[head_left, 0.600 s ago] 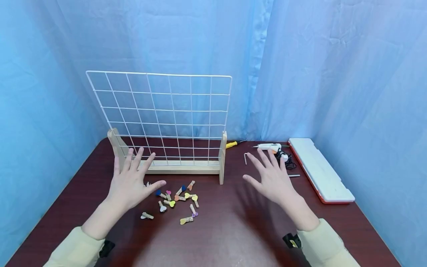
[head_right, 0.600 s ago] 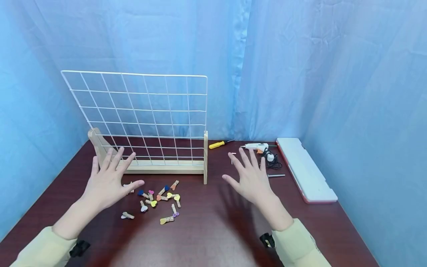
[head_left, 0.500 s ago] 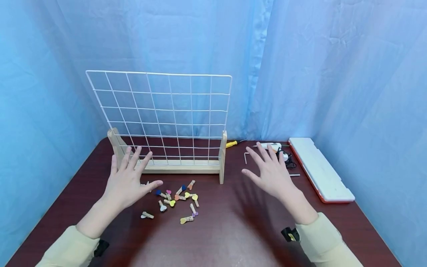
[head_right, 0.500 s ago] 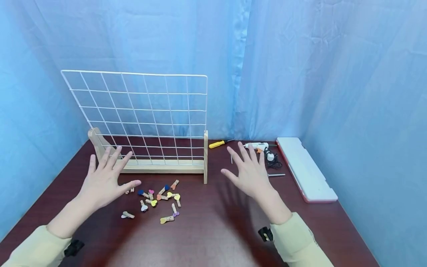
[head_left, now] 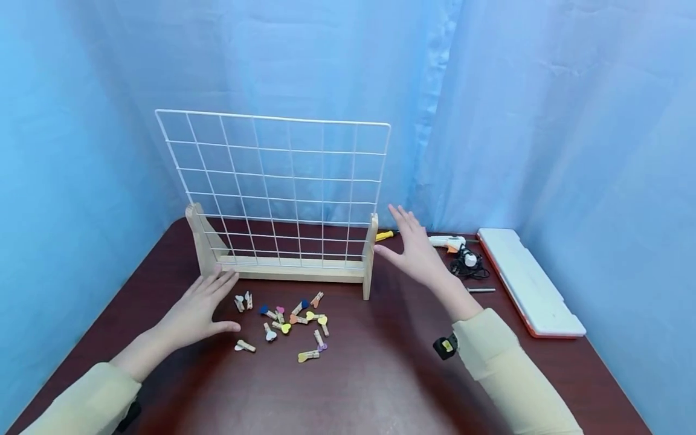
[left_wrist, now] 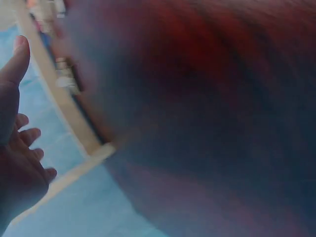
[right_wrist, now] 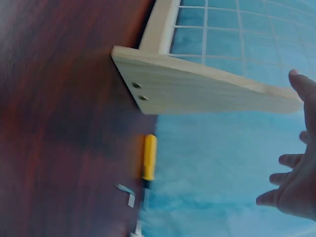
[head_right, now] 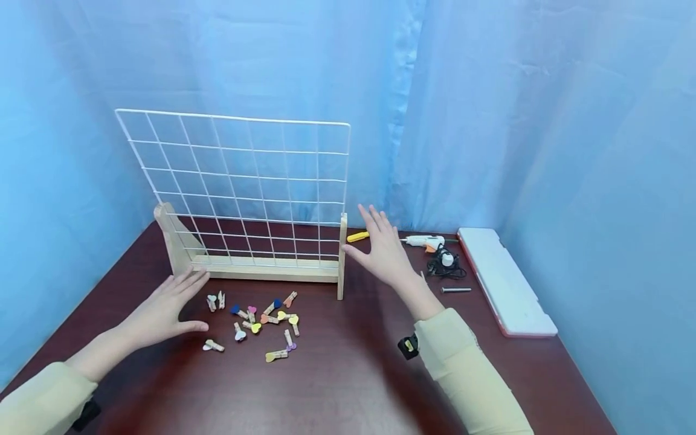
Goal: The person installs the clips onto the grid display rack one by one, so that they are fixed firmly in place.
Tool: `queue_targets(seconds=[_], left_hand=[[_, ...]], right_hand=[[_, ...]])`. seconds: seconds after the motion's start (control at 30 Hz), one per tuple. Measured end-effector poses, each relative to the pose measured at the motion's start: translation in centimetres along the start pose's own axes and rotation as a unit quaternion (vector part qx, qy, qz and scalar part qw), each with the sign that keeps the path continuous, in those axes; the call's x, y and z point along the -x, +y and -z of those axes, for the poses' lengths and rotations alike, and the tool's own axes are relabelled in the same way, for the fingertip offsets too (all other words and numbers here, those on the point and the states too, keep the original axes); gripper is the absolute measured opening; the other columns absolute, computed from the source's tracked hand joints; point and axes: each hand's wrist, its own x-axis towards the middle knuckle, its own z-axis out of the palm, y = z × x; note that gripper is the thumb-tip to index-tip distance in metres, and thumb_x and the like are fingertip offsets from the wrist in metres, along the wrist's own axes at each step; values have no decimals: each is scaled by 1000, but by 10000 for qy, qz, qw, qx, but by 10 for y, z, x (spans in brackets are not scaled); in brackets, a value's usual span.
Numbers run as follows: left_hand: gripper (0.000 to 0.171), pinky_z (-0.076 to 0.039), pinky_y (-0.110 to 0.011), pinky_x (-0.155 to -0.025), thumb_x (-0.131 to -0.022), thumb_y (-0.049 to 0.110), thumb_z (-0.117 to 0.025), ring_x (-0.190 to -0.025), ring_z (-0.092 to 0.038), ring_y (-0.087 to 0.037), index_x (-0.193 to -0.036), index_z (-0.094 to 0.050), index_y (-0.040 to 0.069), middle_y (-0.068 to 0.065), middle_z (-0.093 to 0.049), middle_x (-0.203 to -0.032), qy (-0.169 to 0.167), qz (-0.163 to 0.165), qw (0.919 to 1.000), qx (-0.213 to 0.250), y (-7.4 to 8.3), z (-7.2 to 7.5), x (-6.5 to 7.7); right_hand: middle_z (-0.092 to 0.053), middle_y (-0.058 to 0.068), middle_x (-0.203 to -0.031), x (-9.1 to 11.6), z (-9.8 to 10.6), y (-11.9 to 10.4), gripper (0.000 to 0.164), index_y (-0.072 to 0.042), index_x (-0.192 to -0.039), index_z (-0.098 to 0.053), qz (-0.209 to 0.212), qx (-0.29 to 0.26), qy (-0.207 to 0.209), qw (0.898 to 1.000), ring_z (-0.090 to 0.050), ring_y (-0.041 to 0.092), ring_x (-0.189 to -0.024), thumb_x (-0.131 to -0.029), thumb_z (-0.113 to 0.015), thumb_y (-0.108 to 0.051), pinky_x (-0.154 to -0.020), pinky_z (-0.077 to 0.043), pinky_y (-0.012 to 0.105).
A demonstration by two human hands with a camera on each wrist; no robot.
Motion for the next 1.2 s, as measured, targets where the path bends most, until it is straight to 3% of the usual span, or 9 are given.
queue_targets(seconds=[0.17,0.3,0.4,0.53,0.67,0.93,1.07,1.2], left_hand=[[86,-32,-54,-94,-68,42,-73,-124,-33,-39,-135,-36,2,-20,-40,-134,-157,-82,9985,510,-12,-20,-4],[69,-38,-51,-90,-75,36,-69,-115,-44,-35,-129,-44,1,-20,-50,-124,-194,150,9961,846,-17,-31,-9],[51,-40,-48,-87,-78,30,-67,-106,-50,-31,-119,-55,1,-17,-57,-113,-25,200,9950,974,-18,-35,-15],[30,-44,-43,-80,-76,20,-69,-93,-55,-26,-100,-66,2,-11,-62,-98,310,14,9940,1045,-20,-39,-22],[19,-46,-31,-66,-73,14,-72,-75,-55,-16,-89,-68,5,-6,-61,-89,424,-44,9907,1292,-23,-41,-24],[15,-41,-22,-58,-72,11,-72,-64,-51,-8,-82,-63,8,-2,-58,-78,80,472,9814,1857,-26,-36,-26],[15,-43,-22,-59,-74,13,-71,-67,-55,-10,-83,-60,8,-1,-60,-75,-215,798,9705,2266,-30,-31,-28],[17,-46,-21,-61,-73,12,-72,-70,-58,-12,-83,-59,6,-3,-62,-77,-64,972,9608,2597,-33,-22,-29]], right_hand=[[-11,-7,-149,-6,-26,4,88,-39,-140,1,-44,-966,43,9953,-18,21,-134,-78,-61,-50,-103,-25,49],[-25,0,-145,-6,-46,6,88,-38,-141,-3,145,-1763,196,9840,-31,20,-129,-77,-64,-44,-98,-34,45],[-36,7,-139,-6,-58,7,85,-38,-141,-7,268,-2215,409,9739,-41,22,-122,-79,-65,-35,-90,-43,43],[-44,8,-132,-9,-67,8,80,-38,-140,-11,354,-2248,815,9703,-47,23,-116,-81,-64,-25,-80,-48,43],[-47,5,-129,-9,-70,10,78,-37,-140,-13,441,-2122,993,9712,-46,21,-117,-82,-63,-23,-87,-43,45],[-50,4,-128,-11,-72,10,78,-37,-140,-15,506,-2248,988,9681,-46,19,-115,-82,-64,-21,-91,-38,48],[-50,4,-127,-11,-73,12,78,-37,-140,-15,514,-2257,958,9681,-47,18,-114,-81,-64,-23,-92,-39,44],[-49,5,-128,-11,-72,13,76,-36,-140,-16,504,-2272,975,9677,-48,21,-114,-81,-64,-24,-91,-39,44]])
